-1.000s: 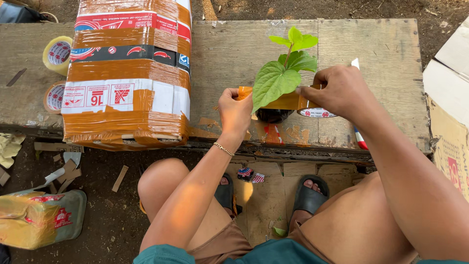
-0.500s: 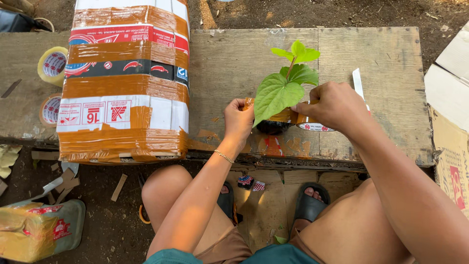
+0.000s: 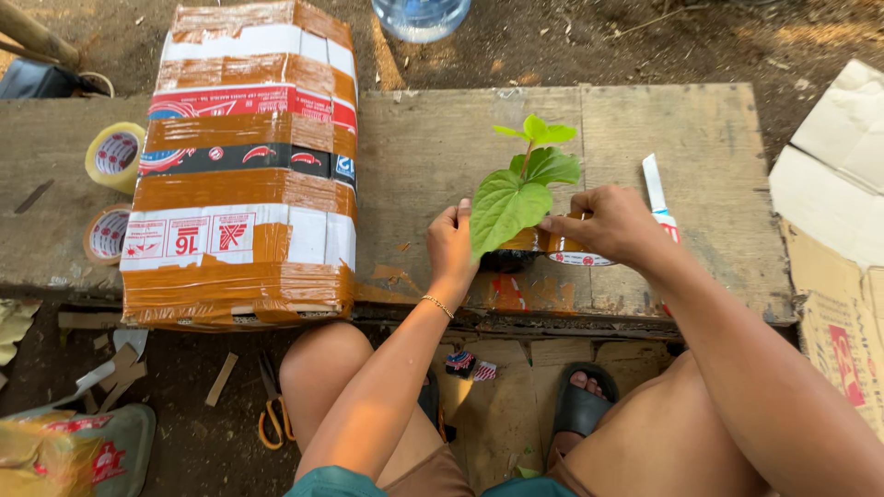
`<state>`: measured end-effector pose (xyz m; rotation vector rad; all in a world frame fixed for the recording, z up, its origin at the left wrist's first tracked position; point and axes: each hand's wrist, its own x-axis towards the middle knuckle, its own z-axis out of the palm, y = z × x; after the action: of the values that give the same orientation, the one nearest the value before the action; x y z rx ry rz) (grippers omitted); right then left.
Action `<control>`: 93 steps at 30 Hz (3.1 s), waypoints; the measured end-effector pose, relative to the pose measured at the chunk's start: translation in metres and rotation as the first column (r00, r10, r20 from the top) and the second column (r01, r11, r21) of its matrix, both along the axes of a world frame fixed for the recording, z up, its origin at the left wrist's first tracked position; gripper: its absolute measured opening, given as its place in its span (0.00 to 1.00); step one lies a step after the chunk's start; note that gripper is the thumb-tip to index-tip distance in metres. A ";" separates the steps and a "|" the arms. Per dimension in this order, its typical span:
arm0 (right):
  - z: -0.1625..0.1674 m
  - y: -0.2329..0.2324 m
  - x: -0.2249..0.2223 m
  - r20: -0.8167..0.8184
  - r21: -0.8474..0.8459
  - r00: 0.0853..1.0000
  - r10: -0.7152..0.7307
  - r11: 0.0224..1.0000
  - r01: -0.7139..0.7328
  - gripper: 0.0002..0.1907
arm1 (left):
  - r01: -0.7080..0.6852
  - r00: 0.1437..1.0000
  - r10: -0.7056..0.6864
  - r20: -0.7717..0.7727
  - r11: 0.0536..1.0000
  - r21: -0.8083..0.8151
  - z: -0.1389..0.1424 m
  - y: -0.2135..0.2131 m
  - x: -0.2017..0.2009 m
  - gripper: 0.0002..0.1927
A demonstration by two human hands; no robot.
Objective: The person sits on the ground and wraps a potted plant with a black plastic bag, then secures it with brown packing tape. They use a utility knife to cut the tape and adjust the bag around the pot.
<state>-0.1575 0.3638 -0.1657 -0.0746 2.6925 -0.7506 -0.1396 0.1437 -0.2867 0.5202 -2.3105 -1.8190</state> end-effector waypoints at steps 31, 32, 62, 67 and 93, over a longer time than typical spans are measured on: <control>-0.032 -0.065 0.098 0.145 -0.777 0.983 0.116 0.628 0.041 0.26 | 0.547 0.734 -0.678 0.038 0.558 -0.624 0.076 -0.036 -0.011 0.28; -0.034 -0.070 0.106 0.077 -0.778 0.992 0.100 0.628 -0.003 0.25 | 0.574 0.727 -0.683 0.065 0.554 -0.603 0.080 -0.036 -0.011 0.30; -0.054 -0.060 0.098 0.240 -0.185 0.968 0.068 0.982 -0.023 0.39 | 0.083 0.991 -0.063 0.118 0.982 -0.170 0.055 -0.003 0.049 0.59; -0.050 -0.034 0.084 0.380 -0.028 0.914 0.143 0.989 -0.143 0.48 | 0.098 0.960 -0.153 0.234 0.968 0.229 0.050 0.009 0.110 0.40; 0.128 0.035 0.132 -0.531 0.145 0.844 0.074 0.989 0.005 0.22 | 0.186 0.942 -0.331 0.051 0.642 0.744 0.035 0.010 0.116 0.25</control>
<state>-0.0257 0.3993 -0.0381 -0.3471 3.2569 -0.5890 -0.0237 0.1532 -0.2517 0.4638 -1.7007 -2.9735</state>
